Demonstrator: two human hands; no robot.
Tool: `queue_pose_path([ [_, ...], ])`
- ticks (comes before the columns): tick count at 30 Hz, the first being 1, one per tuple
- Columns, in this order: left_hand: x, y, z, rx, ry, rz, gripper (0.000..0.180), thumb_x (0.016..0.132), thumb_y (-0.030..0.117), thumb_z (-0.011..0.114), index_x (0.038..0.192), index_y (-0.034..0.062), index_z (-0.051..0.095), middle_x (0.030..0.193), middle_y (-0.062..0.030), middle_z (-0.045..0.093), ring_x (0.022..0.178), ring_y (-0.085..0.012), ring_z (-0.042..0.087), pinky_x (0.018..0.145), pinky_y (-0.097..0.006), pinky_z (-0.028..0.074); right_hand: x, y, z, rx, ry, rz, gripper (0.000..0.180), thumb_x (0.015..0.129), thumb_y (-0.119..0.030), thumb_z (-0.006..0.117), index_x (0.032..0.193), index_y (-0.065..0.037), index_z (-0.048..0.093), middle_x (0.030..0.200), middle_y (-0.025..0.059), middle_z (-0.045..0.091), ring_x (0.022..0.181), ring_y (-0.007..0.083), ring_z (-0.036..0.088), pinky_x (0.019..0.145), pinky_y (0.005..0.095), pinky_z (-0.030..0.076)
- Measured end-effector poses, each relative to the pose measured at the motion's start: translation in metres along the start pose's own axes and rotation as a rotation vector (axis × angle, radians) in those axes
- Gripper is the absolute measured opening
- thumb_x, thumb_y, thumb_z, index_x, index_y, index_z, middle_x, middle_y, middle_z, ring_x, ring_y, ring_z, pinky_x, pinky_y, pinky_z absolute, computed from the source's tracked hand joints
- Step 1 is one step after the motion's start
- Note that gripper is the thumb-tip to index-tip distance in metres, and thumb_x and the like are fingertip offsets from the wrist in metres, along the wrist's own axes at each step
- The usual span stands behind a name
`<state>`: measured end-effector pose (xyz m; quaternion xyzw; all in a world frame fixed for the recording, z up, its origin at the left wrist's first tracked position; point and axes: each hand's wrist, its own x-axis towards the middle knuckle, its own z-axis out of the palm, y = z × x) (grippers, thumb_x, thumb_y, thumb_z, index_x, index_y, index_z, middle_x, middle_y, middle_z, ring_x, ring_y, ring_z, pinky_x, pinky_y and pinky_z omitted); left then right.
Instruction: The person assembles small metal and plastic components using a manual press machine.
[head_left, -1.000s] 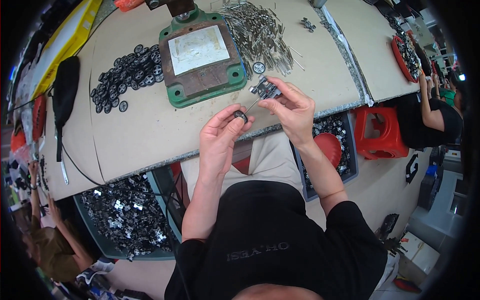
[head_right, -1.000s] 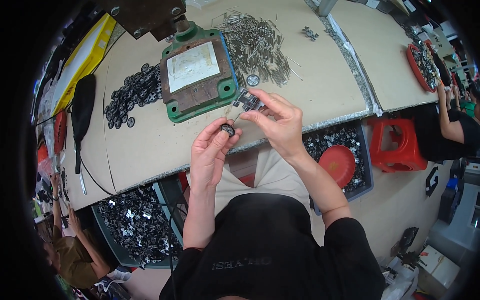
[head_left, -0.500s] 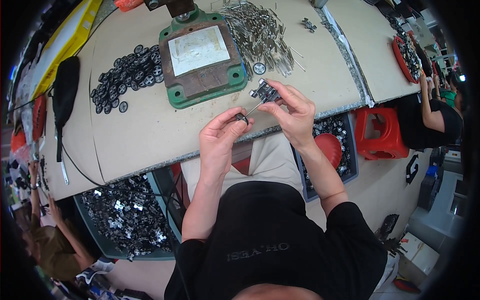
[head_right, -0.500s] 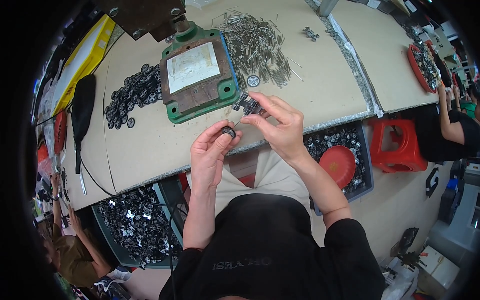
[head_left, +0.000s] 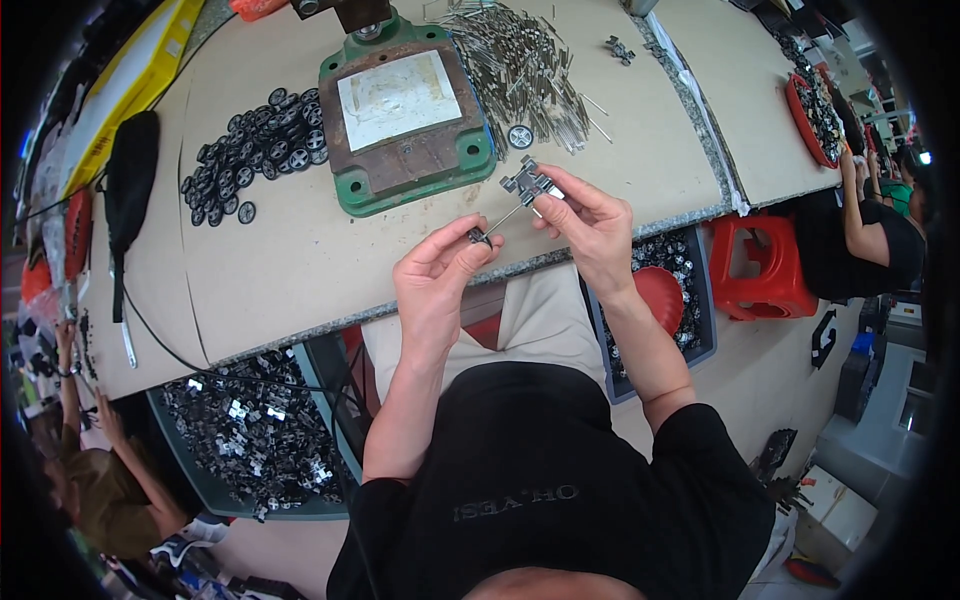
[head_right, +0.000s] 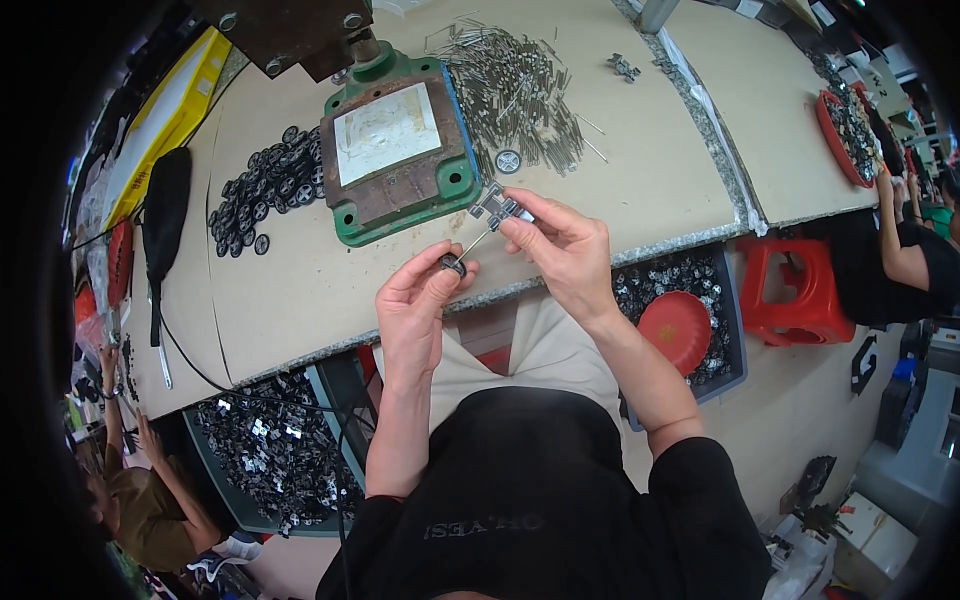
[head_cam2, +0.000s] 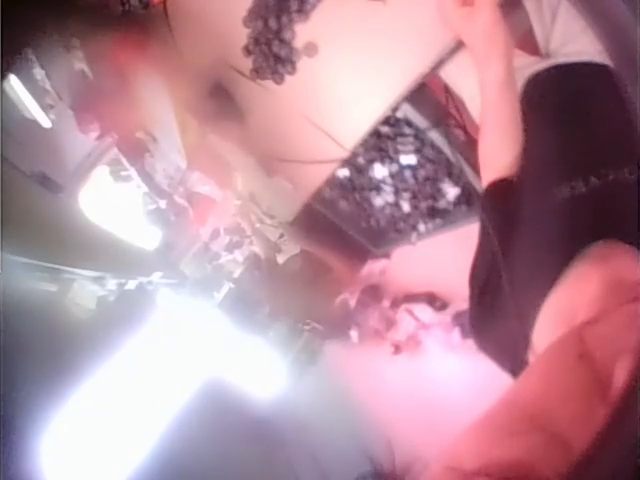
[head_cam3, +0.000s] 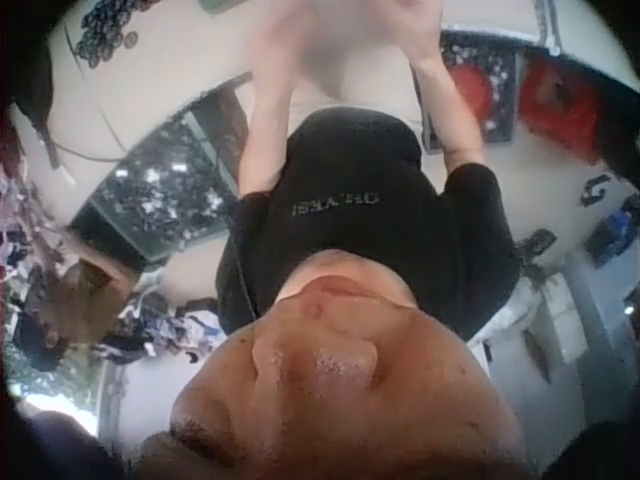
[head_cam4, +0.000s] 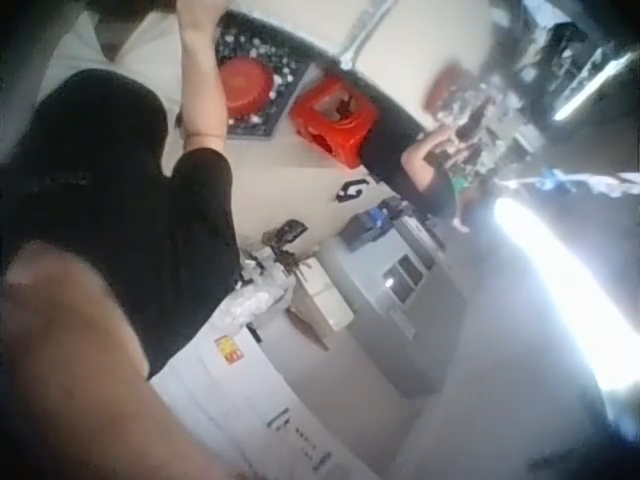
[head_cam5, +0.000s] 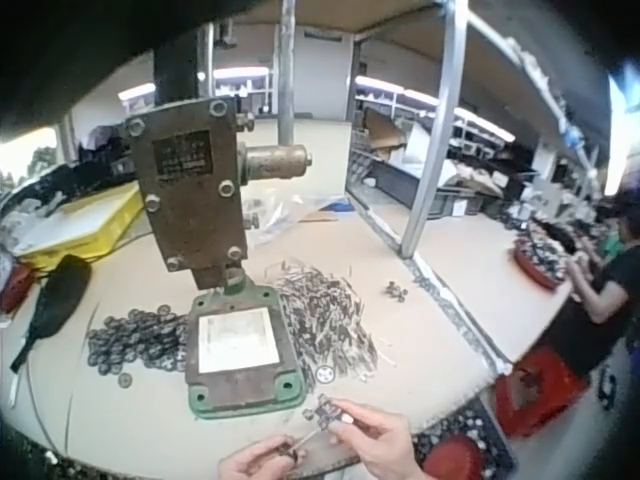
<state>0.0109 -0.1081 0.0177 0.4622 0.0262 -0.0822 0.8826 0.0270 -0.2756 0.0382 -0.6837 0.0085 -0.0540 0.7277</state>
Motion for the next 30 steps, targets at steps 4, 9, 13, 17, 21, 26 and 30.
queue_pose_path([
  [4, 0.0, -0.001, -0.002, -0.008, -0.011, -0.006, 0.027, 0.081, -0.004, 0.058, 0.108, -0.0061, 0.056, 0.099, -0.0115, 0.061, 0.088, -0.0218, 0.063, 0.079, -0.029, 0.052, -0.001, 0.001, 0.005, -0.029, 0.045, -0.085, 0.031, 0.082, -0.003, 0.062, 0.112, 0.001, 0.058, 0.089, 0.0061, 0.063, 0.067, 0.0074, 0.059, 0.055, 0.0171, 0.044],
  [9, 0.001, 0.001, -0.003, -0.058, 0.001, -0.034, 0.027, 0.082, -0.003, 0.058, 0.109, -0.0052, 0.056, 0.099, -0.0119, 0.061, 0.088, -0.022, 0.063, 0.079, -0.03, 0.052, 0.002, 0.002, 0.002, -0.141, -0.045, -0.238, 0.031, 0.081, -0.001, 0.062, 0.111, 0.002, 0.058, 0.09, 0.0074, 0.062, 0.067, 0.008, 0.059, 0.054, 0.0177, 0.044],
  [13, -0.001, 0.002, -0.003, -0.111, 0.0, -0.083, 0.027, 0.082, -0.003, 0.058, 0.109, -0.0055, 0.056, 0.1, -0.0123, 0.061, 0.087, -0.0221, 0.063, 0.079, -0.029, 0.052, -0.001, 0.003, 0.004, -0.24, 0.0, -0.346, 0.03, 0.077, 0.001, 0.065, 0.107, 0.002, 0.061, 0.082, 0.0071, 0.062, 0.068, 0.0096, 0.058, 0.058, 0.0199, 0.046],
  [17, -0.004, 0.0, -0.001, 0.06, 0.019, 0.032, 0.029, 0.082, -0.003, 0.057, 0.111, -0.0061, 0.055, 0.101, -0.0131, 0.061, 0.087, -0.0223, 0.063, 0.078, -0.029, 0.052, -0.004, 0.005, 0.004, -0.036, 0.014, -0.107, 0.031, 0.075, 0.002, 0.067, 0.105, 0.003, 0.061, 0.079, 0.0081, 0.062, 0.066, 0.0104, 0.057, 0.057, 0.0211, 0.046],
  [21, -0.002, 0.008, -0.007, -0.264, -0.058, -0.264, 0.028, 0.083, -0.002, 0.057, 0.111, -0.0069, 0.054, 0.102, -0.0134, 0.06, 0.087, -0.0233, 0.063, 0.077, -0.03, 0.053, -0.004, 0.007, -0.003, -0.109, -0.087, -0.31, 0.032, 0.076, 0.008, 0.062, 0.107, 0.007, 0.057, 0.09, 0.012, 0.06, 0.067, 0.012, 0.058, 0.058, 0.0211, 0.048],
  [26, -0.009, 0.005, 0.004, 0.054, 0.019, -0.015, 0.028, 0.085, -0.001, 0.055, 0.112, -0.0072, 0.054, 0.103, -0.0141, 0.06, 0.086, -0.0239, 0.063, 0.075, -0.028, 0.053, -0.007, 0.014, -0.004, -0.172, -0.041, -0.334, 0.029, 0.076, 0.007, 0.062, 0.105, 0.005, 0.059, 0.088, 0.0102, 0.061, 0.069, 0.0111, 0.058, 0.06, 0.0207, 0.048],
  [30, -0.001, 0.004, 0.001, -0.277, -0.115, -0.269, 0.031, 0.083, -0.002, 0.057, 0.113, -0.0076, 0.053, 0.101, -0.0142, 0.061, 0.084, -0.0206, 0.063, 0.075, -0.027, 0.053, -0.015, 0.017, 0.009, 0.02, -0.162, -0.156, 0.027, 0.08, 0.005, 0.059, 0.106, 0.003, 0.06, 0.091, 0.0073, 0.062, 0.076, 0.0087, 0.059, 0.066, 0.0198, 0.049],
])
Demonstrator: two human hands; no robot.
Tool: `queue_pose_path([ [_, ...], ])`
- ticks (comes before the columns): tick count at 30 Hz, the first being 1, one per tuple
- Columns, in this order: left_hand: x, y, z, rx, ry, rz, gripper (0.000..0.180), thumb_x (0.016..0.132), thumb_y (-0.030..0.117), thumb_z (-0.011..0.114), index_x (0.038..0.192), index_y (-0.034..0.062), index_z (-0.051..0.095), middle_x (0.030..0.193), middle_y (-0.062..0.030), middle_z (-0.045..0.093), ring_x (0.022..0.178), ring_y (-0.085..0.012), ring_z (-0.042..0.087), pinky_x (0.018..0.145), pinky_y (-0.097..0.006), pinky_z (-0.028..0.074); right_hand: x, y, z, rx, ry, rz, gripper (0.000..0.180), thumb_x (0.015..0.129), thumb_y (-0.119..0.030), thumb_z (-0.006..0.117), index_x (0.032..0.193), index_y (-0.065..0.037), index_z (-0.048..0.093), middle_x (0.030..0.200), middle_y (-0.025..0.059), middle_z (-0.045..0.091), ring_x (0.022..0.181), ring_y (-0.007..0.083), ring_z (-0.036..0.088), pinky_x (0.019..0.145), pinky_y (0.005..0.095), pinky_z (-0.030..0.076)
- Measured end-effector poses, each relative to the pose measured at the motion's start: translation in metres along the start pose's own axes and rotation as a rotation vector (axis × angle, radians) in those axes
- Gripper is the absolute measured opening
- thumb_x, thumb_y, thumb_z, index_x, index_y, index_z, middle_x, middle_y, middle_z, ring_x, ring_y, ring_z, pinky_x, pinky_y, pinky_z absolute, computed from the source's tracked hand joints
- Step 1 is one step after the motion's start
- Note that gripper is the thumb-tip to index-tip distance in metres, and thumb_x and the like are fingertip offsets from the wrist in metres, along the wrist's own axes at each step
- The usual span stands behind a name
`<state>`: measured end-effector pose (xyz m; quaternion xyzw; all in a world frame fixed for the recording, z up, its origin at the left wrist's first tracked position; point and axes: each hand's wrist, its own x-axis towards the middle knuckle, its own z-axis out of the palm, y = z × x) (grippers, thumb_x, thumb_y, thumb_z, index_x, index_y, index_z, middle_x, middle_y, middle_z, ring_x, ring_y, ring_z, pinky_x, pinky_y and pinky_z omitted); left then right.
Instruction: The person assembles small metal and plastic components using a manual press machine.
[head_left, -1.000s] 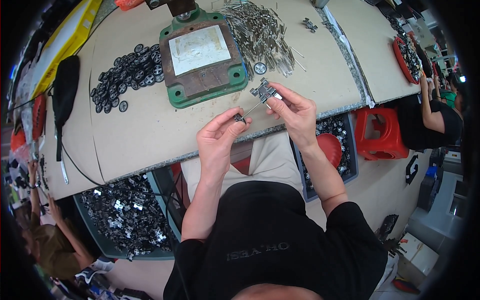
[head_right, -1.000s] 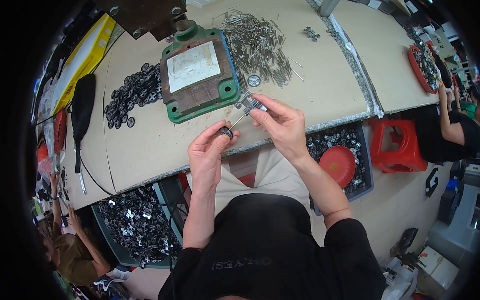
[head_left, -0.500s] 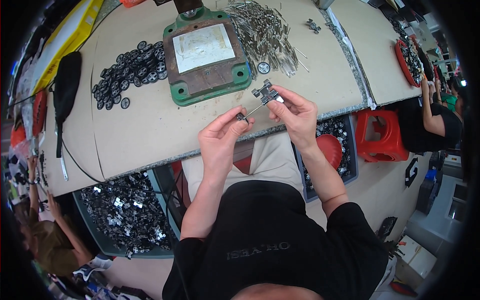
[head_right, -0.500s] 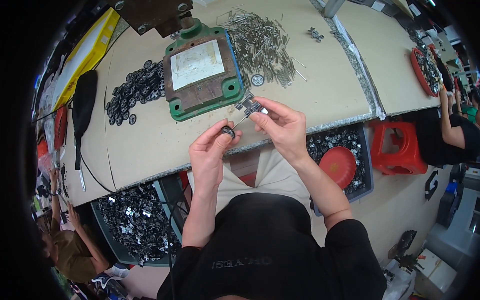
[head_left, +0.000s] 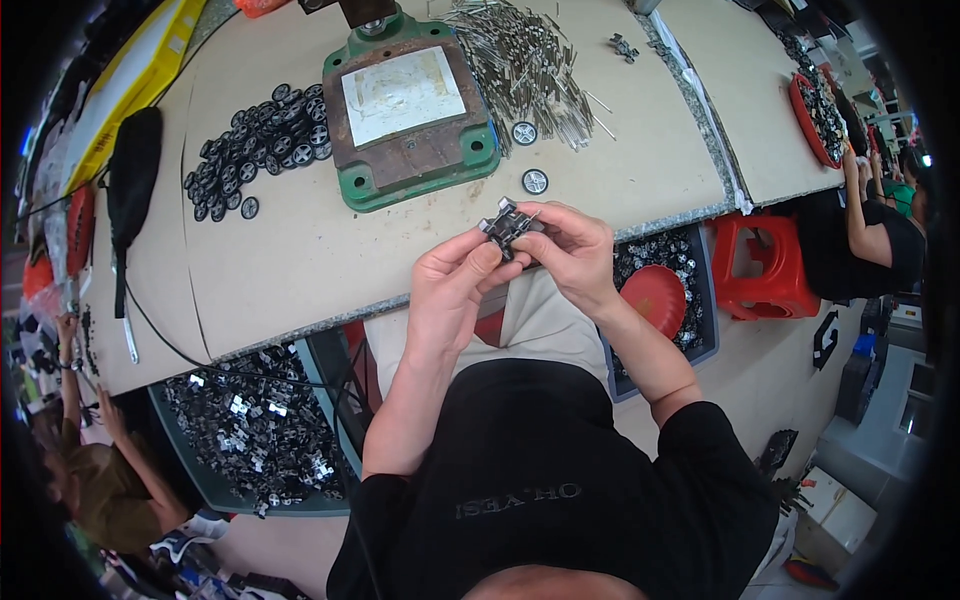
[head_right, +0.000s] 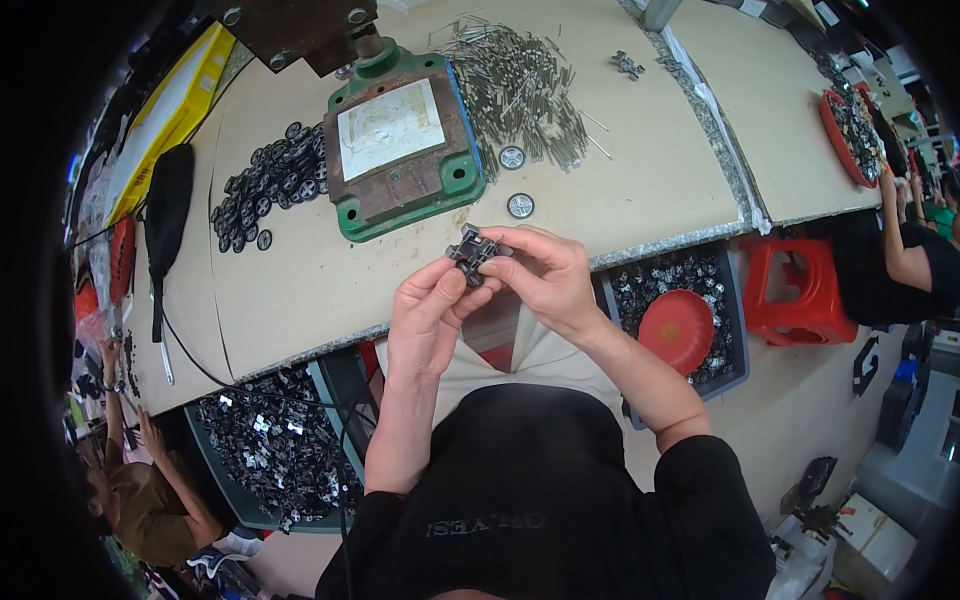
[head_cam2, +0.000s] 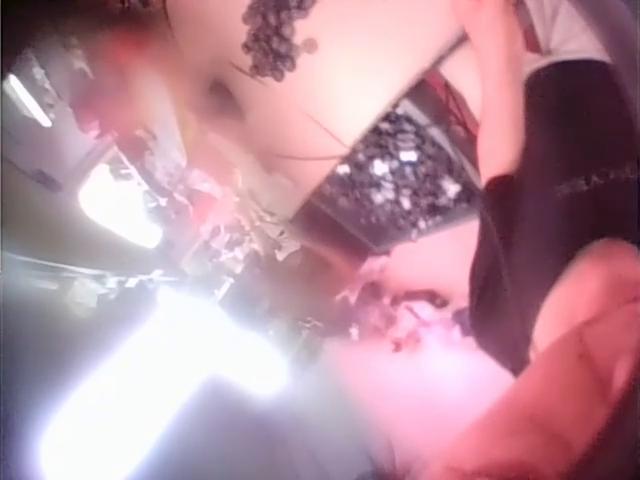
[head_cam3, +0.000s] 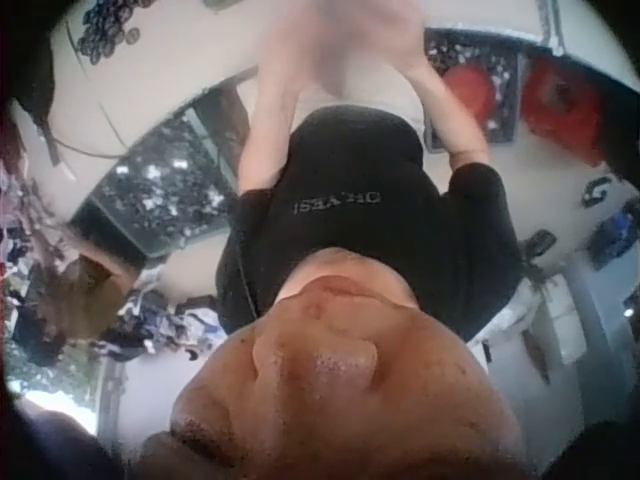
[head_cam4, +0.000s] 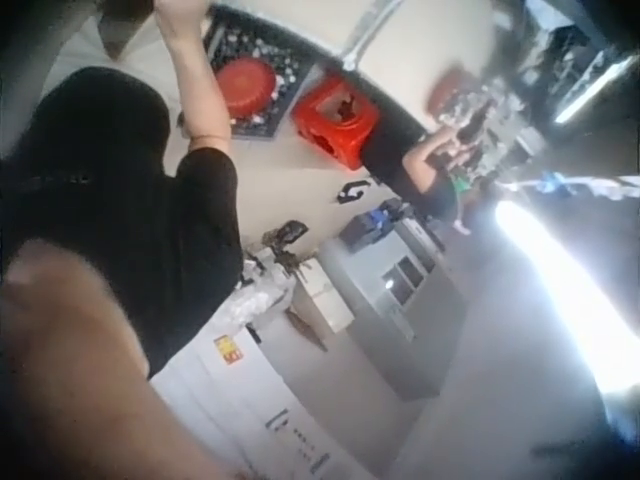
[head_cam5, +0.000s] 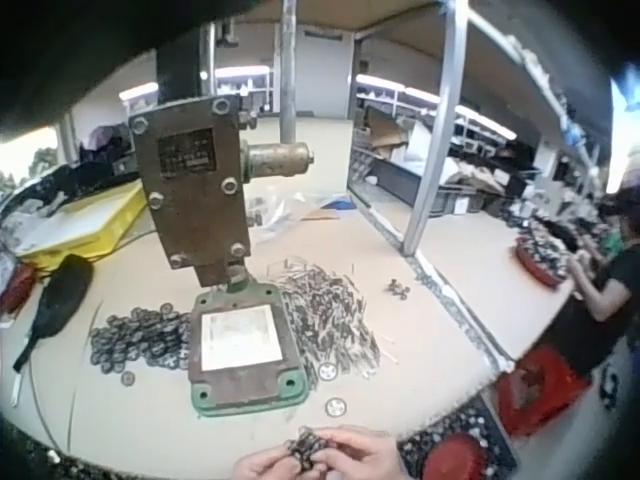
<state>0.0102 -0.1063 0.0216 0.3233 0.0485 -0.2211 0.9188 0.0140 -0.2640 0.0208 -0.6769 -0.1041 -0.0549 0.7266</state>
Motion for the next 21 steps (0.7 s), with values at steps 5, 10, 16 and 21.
queue_pose_path([
  [5, -0.001, -0.006, 0.005, 0.244, 0.103, 0.203, 0.033, 0.083, -0.002, 0.057, 0.115, -0.0073, 0.052, 0.102, -0.0142, 0.061, 0.084, -0.0174, 0.063, 0.076, -0.027, 0.052, 0.004, -0.006, 0.002, 0.125, 0.013, 0.07, 0.025, 0.081, 0.004, 0.058, 0.106, 0.004, 0.059, 0.096, 0.0087, 0.059, 0.081, 0.012, 0.059, 0.068, 0.0211, 0.049],
  [10, 0.003, -0.008, 0.002, 0.251, 0.069, 0.193, 0.034, 0.084, -0.002, 0.055, 0.118, -0.0059, 0.05, 0.105, -0.0126, 0.061, 0.088, -0.0158, 0.061, 0.079, -0.026, 0.05, 0.008, -0.009, -0.007, 0.068, -0.073, 0.109, 0.017, 0.083, 0.002, 0.057, 0.099, 0.004, 0.062, 0.097, 0.0086, 0.058, 0.082, 0.0119, 0.057, 0.068, 0.022, 0.047],
  [16, -0.002, 0.0, -0.011, 0.163, 0.042, 0.157, 0.03, 0.088, 0.004, 0.052, 0.118, -0.0026, 0.05, 0.106, -0.0104, 0.059, 0.089, -0.0152, 0.058, 0.075, -0.026, 0.047, 0.037, -0.014, -0.034, -0.58, -0.005, 0.039, 0.019, 0.08, -0.007, 0.061, 0.097, 0.001, 0.064, 0.081, 0.006, 0.059, 0.065, 0.0103, 0.052, 0.059, 0.0243, 0.042],
  [21, -0.003, 0.005, -0.006, 0.098, 0.04, 0.121, 0.029, 0.089, 0.004, 0.05, 0.117, -0.0035, 0.049, 0.106, -0.013, 0.059, 0.095, -0.0221, 0.059, 0.081, -0.03, 0.05, 0.042, -0.005, -0.032, -0.826, -0.028, -0.01, 0.022, 0.075, -0.007, 0.066, 0.097, -0.001, 0.063, 0.078, 0.0049, 0.059, 0.057, 0.0108, 0.05, 0.052, 0.0245, 0.041],
])
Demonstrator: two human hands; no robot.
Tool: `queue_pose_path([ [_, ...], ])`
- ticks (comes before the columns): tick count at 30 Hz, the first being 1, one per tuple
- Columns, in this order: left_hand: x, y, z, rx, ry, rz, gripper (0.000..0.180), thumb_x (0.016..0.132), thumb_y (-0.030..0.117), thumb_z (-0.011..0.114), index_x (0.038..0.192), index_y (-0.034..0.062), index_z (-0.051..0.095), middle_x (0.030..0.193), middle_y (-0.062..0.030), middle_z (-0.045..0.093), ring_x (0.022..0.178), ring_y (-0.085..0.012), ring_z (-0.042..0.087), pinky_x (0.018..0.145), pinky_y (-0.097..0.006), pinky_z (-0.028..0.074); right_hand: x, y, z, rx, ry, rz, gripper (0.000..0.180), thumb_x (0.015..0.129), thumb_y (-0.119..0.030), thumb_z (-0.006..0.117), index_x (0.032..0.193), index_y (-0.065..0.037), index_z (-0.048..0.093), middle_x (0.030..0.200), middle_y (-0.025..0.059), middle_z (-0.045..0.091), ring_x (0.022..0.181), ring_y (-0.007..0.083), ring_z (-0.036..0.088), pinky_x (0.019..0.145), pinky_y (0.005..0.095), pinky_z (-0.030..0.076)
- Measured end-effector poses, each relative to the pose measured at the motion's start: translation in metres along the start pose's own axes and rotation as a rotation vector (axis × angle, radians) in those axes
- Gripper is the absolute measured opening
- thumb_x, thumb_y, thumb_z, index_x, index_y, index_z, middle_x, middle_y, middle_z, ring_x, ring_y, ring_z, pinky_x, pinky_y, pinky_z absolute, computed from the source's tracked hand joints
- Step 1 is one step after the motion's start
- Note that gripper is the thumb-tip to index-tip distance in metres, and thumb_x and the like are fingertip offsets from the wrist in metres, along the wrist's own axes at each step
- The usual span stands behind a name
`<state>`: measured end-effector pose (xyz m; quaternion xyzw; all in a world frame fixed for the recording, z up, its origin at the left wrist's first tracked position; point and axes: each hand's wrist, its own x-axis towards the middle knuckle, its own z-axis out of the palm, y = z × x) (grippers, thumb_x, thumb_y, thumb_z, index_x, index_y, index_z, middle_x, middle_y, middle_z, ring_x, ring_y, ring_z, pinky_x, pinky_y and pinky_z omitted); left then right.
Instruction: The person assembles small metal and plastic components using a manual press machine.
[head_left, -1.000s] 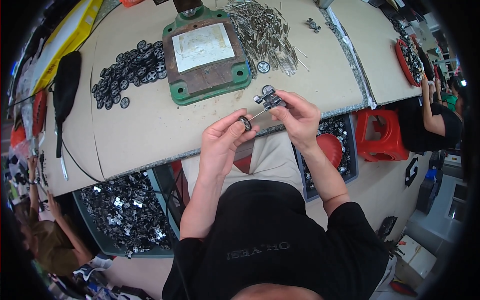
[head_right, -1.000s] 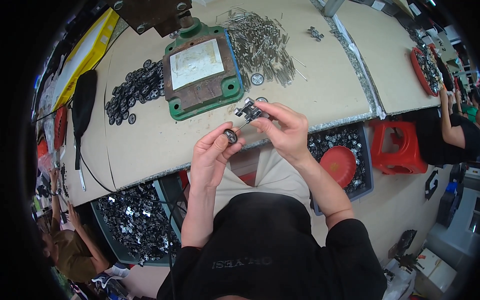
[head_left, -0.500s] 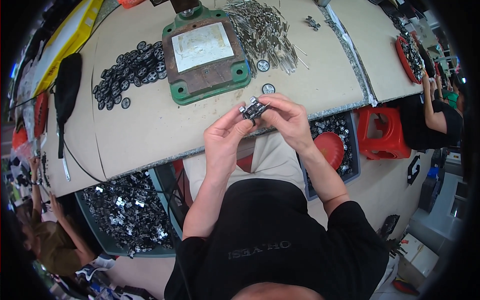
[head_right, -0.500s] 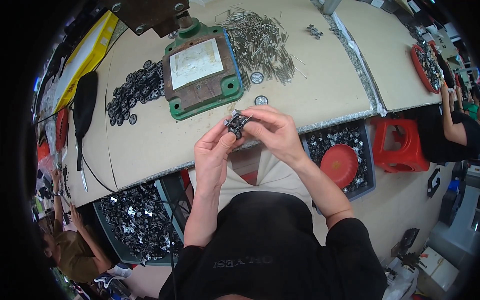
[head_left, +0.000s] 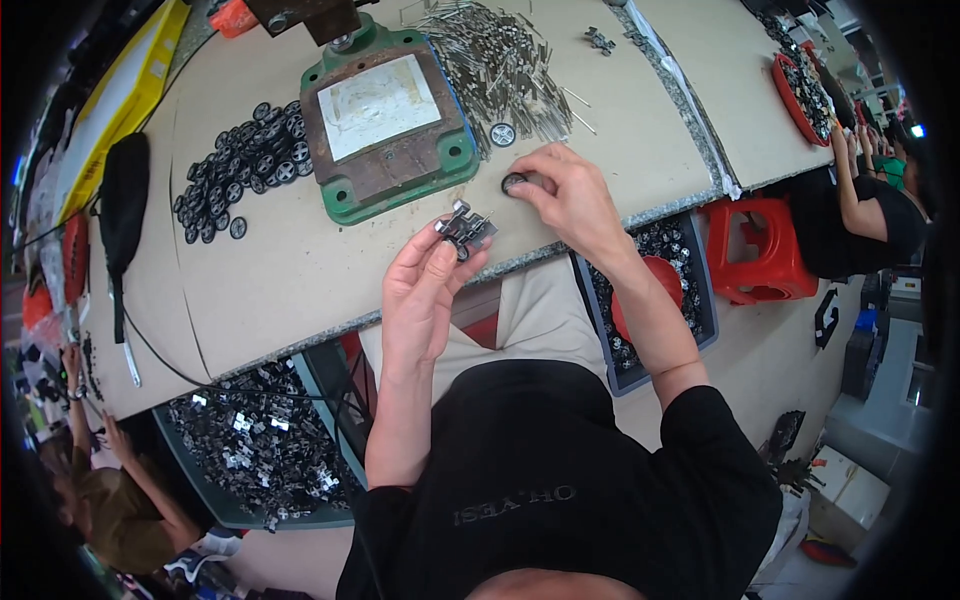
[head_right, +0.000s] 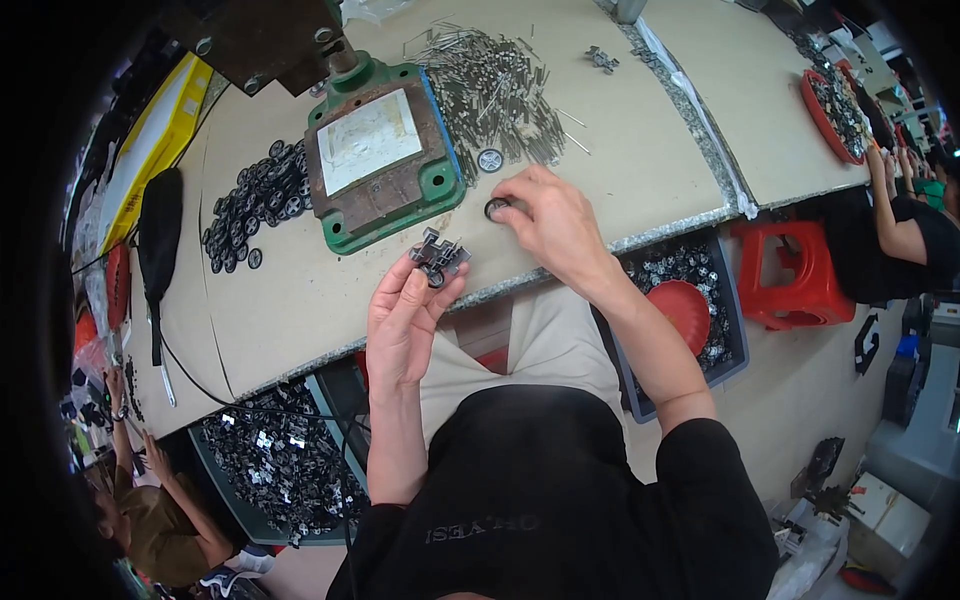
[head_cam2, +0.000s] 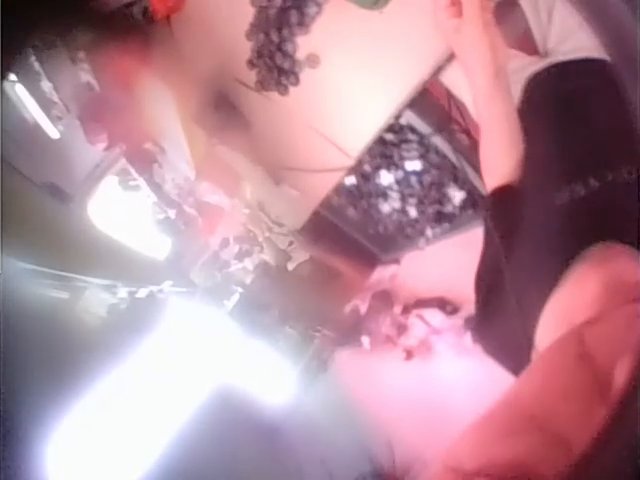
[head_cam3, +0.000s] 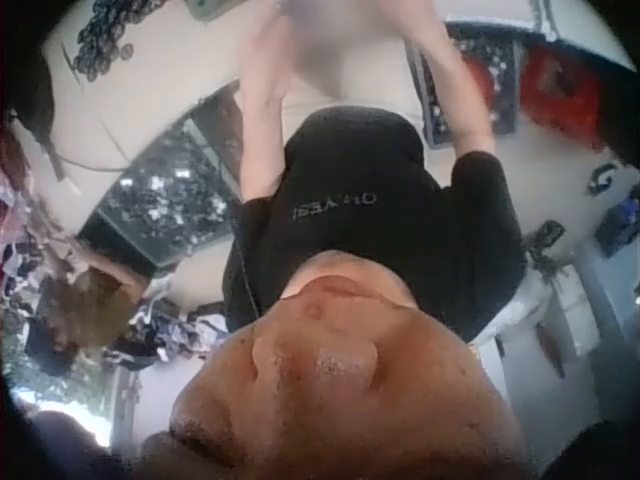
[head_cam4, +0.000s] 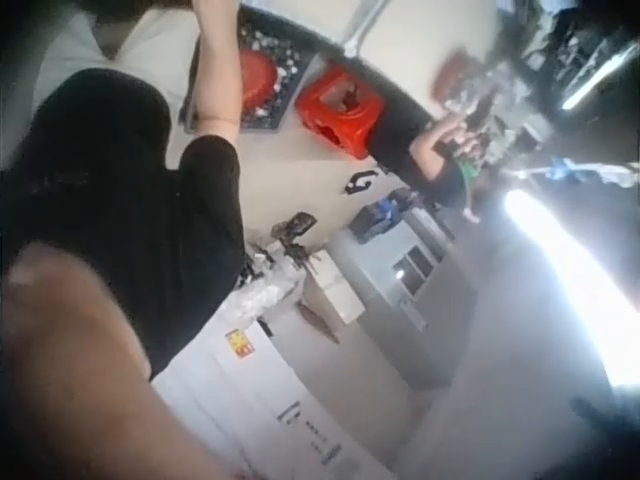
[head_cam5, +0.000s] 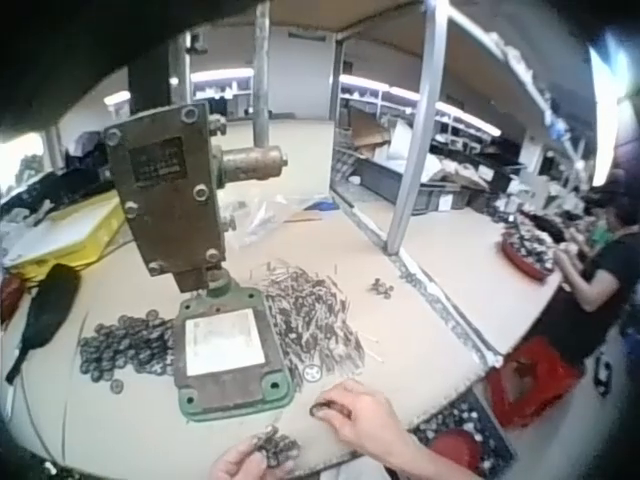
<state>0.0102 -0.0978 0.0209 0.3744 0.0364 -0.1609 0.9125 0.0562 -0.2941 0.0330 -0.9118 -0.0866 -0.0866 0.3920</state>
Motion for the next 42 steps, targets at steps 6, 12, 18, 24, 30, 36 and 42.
queue_pose_path([
  [6, 0.0, -0.006, -0.001, -0.022, 0.004, 0.004, 0.029, 0.088, 0.003, 0.05, 0.116, -0.005, 0.048, 0.106, -0.0157, 0.058, 0.099, -0.029, 0.059, 0.087, -0.036, 0.05, -0.016, -0.02, 0.005, 0.875, -0.021, 0.285, 0.016, 0.083, -0.002, 0.059, 0.098, 0.005, 0.061, 0.086, 0.0078, 0.064, 0.071, 0.0103, 0.061, 0.053, 0.0184, 0.048],
  [12, 0.001, -0.007, 0.003, -0.01, 0.022, 0.037, 0.03, 0.086, 0.0, 0.053, 0.115, -0.0056, 0.049, 0.105, -0.0157, 0.058, 0.097, -0.0275, 0.06, 0.086, -0.036, 0.051, -0.027, -0.033, 0.006, 0.864, 0.019, 0.289, 0.018, 0.083, 0.0, 0.059, 0.1, 0.006, 0.06, 0.089, 0.01, 0.065, 0.075, 0.0131, 0.063, 0.056, 0.0199, 0.05],
  [18, 0.0, -0.009, 0.006, -0.001, 0.04, 0.06, 0.028, 0.086, -0.002, 0.053, 0.113, -0.0061, 0.05, 0.105, -0.0155, 0.057, 0.096, -0.026, 0.06, 0.086, -0.034, 0.051, -0.031, -0.035, 0.013, 0.732, 0.128, 0.165, 0.016, 0.082, 0.002, 0.058, 0.098, 0.005, 0.061, 0.091, 0.0096, 0.063, 0.075, 0.0132, 0.063, 0.056, 0.0201, 0.05],
  [24, 0.001, -0.009, 0.006, 0.002, 0.043, 0.076, 0.028, 0.085, -0.003, 0.053, 0.113, -0.006, 0.051, 0.105, -0.0153, 0.058, 0.095, -0.0251, 0.06, 0.085, -0.033, 0.051, -0.032, -0.034, 0.016, 0.639, 0.172, 0.086, 0.014, 0.08, 0.003, 0.06, 0.095, 0.004, 0.062, 0.09, 0.0098, 0.062, 0.074, 0.0138, 0.063, 0.058, 0.0208, 0.051],
  [30, 0.0, -0.009, 0.003, 0.229, 0.083, 0.215, 0.03, 0.084, -0.002, 0.055, 0.113, -0.0059, 0.052, 0.103, -0.0153, 0.06, 0.093, -0.0227, 0.061, 0.083, -0.032, 0.051, -0.033, -0.037, 0.015, 0.215, 0.229, -0.229, 0.018, 0.075, 0.004, 0.063, 0.094, 0.003, 0.064, 0.089, 0.0112, 0.063, 0.074, 0.0118, 0.061, 0.064, 0.021, 0.05],
  [36, 0.002, 0.009, -0.005, 0.103, -0.046, -0.013, 0.03, 0.082, -0.002, 0.058, 0.111, -0.0068, 0.054, 0.1, -0.0143, 0.061, 0.091, -0.0197, 0.062, 0.081, -0.03, 0.052, -0.013, -0.026, -0.019, 0.57, -0.243, 0.0, 0.03, 0.072, 0.003, 0.064, 0.102, 0.0, 0.063, 0.084, 0.01, 0.062, 0.073, 0.0141, 0.06, 0.066, 0.0229, 0.047],
  [42, 0.002, 0.0, -0.013, 0.415, -0.024, 0.184, 0.028, 0.084, -0.002, 0.054, 0.112, -0.0076, 0.053, 0.103, -0.0184, 0.06, 0.089, -0.024, 0.062, 0.08, -0.032, 0.053, -0.012, -0.019, -0.009, 0.493, -0.37, 0.056, 0.022, 0.081, -0.003, 0.059, 0.102, 0.002, 0.063, 0.084, 0.0075, 0.062, 0.071, 0.008, 0.057, 0.06, 0.0199, 0.047],
])
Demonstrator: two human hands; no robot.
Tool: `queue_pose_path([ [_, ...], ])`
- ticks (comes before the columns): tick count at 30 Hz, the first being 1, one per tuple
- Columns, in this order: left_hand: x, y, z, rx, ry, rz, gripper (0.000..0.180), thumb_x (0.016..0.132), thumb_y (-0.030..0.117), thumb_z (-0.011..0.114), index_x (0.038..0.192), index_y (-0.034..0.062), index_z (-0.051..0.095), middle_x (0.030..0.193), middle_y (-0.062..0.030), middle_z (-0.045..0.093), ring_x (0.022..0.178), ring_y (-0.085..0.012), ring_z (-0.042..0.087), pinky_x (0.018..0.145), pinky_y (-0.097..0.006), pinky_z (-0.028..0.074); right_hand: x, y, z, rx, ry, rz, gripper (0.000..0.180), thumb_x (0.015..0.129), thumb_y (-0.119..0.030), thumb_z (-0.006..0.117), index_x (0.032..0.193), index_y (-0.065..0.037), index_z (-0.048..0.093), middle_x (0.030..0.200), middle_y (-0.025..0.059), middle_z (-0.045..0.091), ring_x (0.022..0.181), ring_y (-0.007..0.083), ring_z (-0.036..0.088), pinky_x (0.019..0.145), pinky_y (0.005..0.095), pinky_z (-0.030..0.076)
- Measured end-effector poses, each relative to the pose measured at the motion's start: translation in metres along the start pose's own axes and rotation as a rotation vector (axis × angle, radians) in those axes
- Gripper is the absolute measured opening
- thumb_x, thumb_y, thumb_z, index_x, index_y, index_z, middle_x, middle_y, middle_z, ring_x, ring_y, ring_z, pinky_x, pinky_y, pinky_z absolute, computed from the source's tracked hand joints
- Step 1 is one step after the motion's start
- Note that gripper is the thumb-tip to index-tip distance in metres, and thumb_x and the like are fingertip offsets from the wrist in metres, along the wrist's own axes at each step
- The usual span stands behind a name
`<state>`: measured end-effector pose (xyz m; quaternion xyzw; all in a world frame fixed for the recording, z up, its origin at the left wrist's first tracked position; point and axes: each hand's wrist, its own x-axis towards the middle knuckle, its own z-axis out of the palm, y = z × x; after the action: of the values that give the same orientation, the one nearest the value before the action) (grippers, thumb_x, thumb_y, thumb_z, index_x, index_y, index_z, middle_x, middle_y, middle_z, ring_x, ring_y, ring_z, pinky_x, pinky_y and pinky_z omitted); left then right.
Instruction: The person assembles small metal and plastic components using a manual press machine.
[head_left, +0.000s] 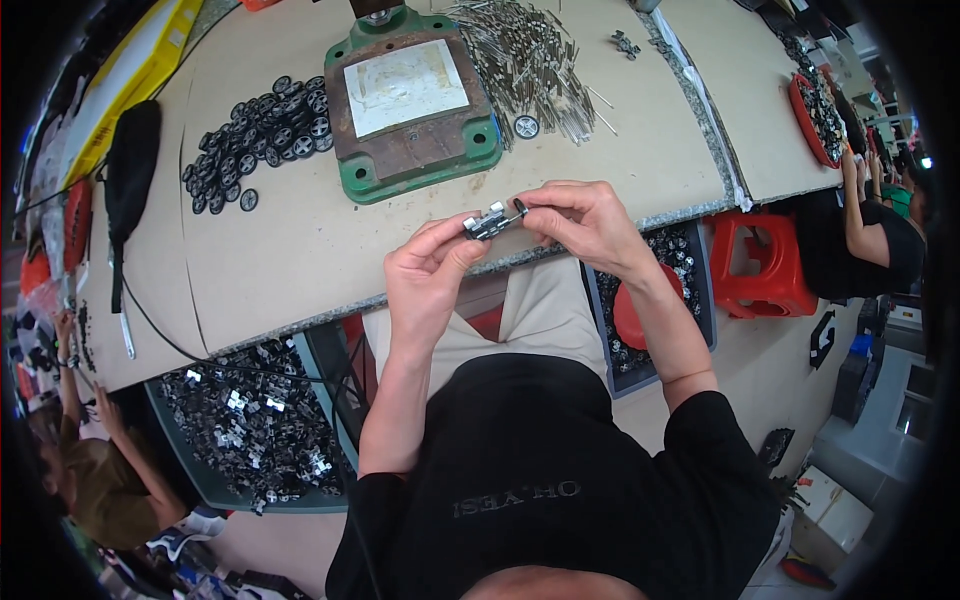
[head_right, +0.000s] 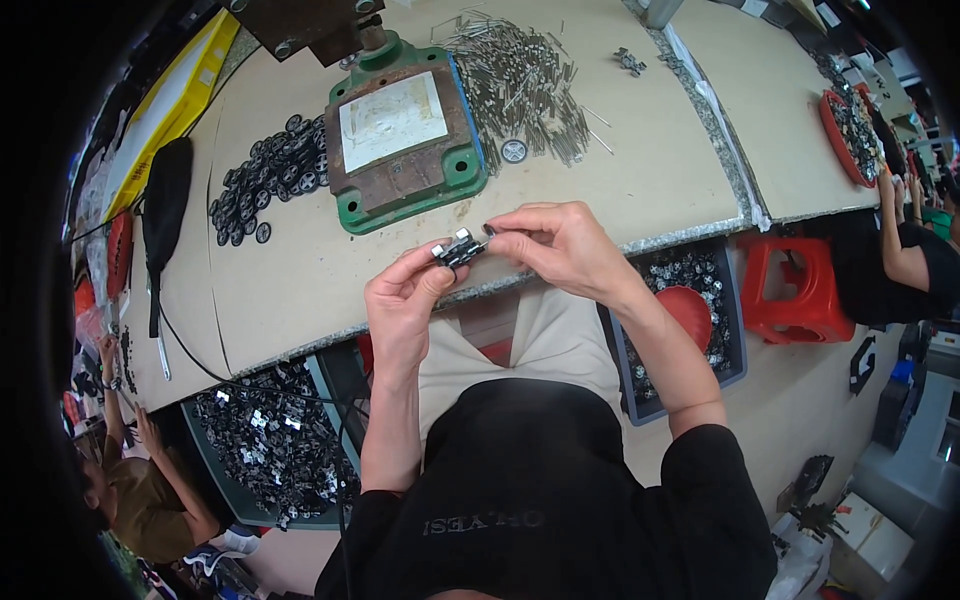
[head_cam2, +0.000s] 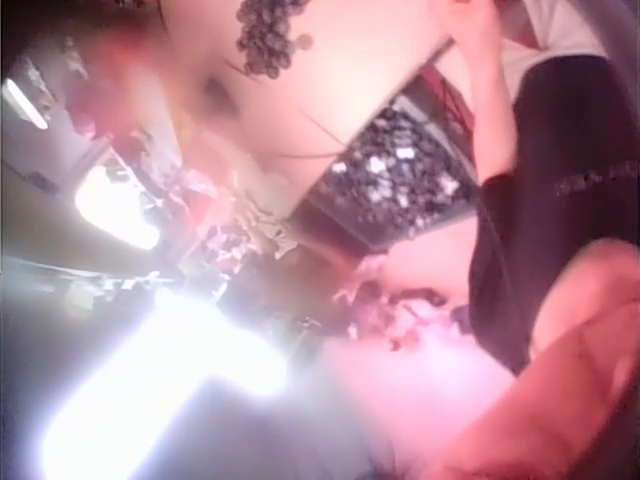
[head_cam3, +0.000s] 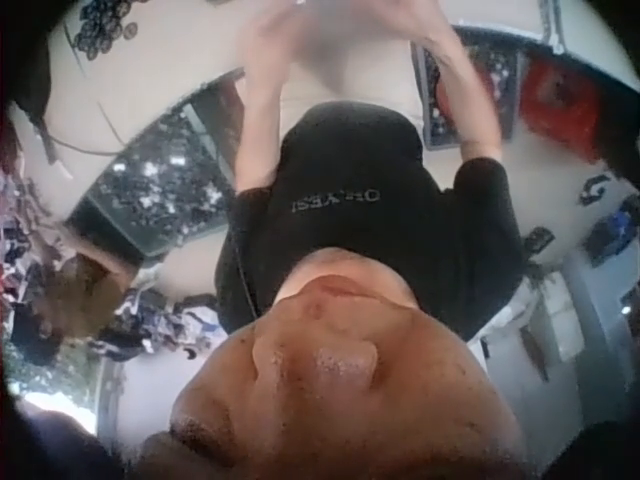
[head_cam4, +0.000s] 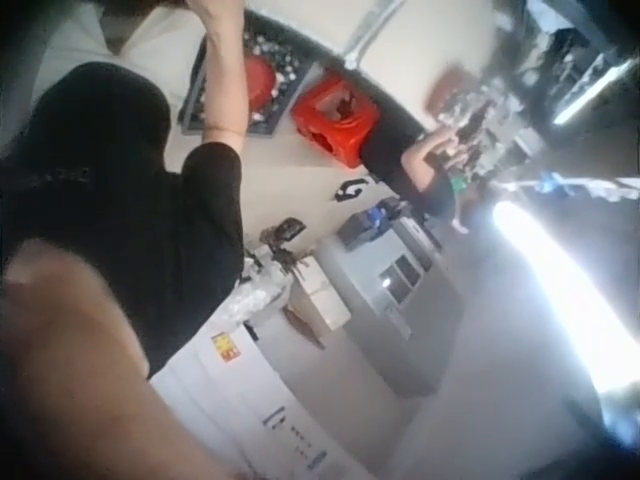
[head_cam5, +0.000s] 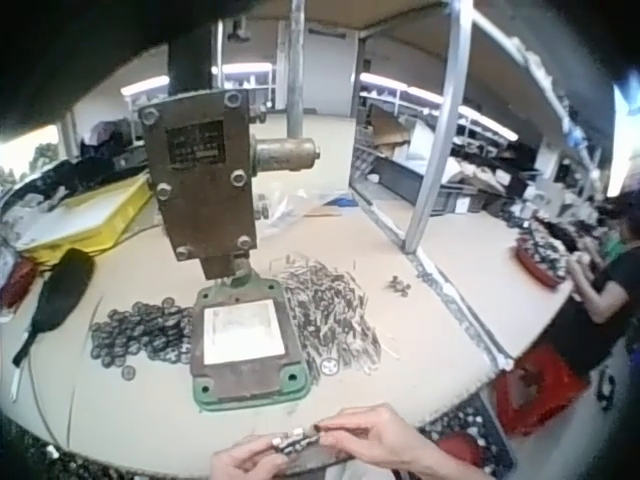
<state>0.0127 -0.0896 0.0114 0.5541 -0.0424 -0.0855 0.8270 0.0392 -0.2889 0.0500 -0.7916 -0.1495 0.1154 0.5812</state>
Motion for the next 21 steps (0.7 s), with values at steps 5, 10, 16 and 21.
queue_pose_path([
  [5, 0.001, 0.0, 0.005, -0.179, 0.047, -0.062, 0.029, 0.081, -0.004, 0.06, 0.109, -0.0062, 0.055, 0.102, -0.0111, 0.06, 0.087, -0.0152, 0.061, 0.078, -0.024, 0.05, -0.002, 0.005, 0.013, 0.386, 0.084, 0.217, 0.019, 0.086, -0.006, 0.056, 0.102, 0.004, 0.061, 0.083, 0.0049, 0.062, 0.067, 0.0061, 0.056, 0.055, 0.0194, 0.047],
  [10, -0.002, 0.008, 0.017, -0.205, -0.08, -0.161, 0.035, 0.081, -0.002, 0.06, 0.114, -0.0062, 0.05, 0.101, -0.0121, 0.059, 0.089, -0.0144, 0.06, 0.077, -0.023, 0.05, -0.009, 0.002, 0.015, 0.398, 0.051, 0.145, 0.03, 0.08, -0.006, 0.065, 0.106, 0.005, 0.057, 0.084, 0.0042, 0.063, 0.07, 0.0065, 0.058, 0.058, 0.0179, 0.047],
  [16, 0.004, 0.037, 0.009, -0.128, -0.009, -0.054, 0.026, 0.085, 0.003, 0.056, 0.109, -0.0073, 0.053, 0.1, -0.0134, 0.06, 0.087, -0.0181, 0.062, 0.079, -0.028, 0.051, -0.024, -0.031, 0.002, 0.165, 0.158, 0.133, 0.031, 0.072, 0.001, 0.067, 0.102, 0.002, 0.058, 0.083, 0.004, 0.06, 0.073, 0.006, 0.055, 0.063, 0.019, 0.046],
  [21, 0.023, 0.058, 0.027, -0.193, -0.051, 0.059, 0.029, 0.083, 0.008, 0.06, 0.107, -0.0065, 0.053, 0.091, -0.0098, 0.061, 0.084, -0.0184, 0.063, 0.077, -0.028, 0.053, -0.067, -0.033, 0.014, 0.051, -0.158, 0.168, 0.019, 0.072, -0.001, 0.069, 0.089, 0.002, 0.062, 0.077, 0.0032, 0.061, 0.068, 0.0052, 0.053, 0.06, 0.0185, 0.042],
])
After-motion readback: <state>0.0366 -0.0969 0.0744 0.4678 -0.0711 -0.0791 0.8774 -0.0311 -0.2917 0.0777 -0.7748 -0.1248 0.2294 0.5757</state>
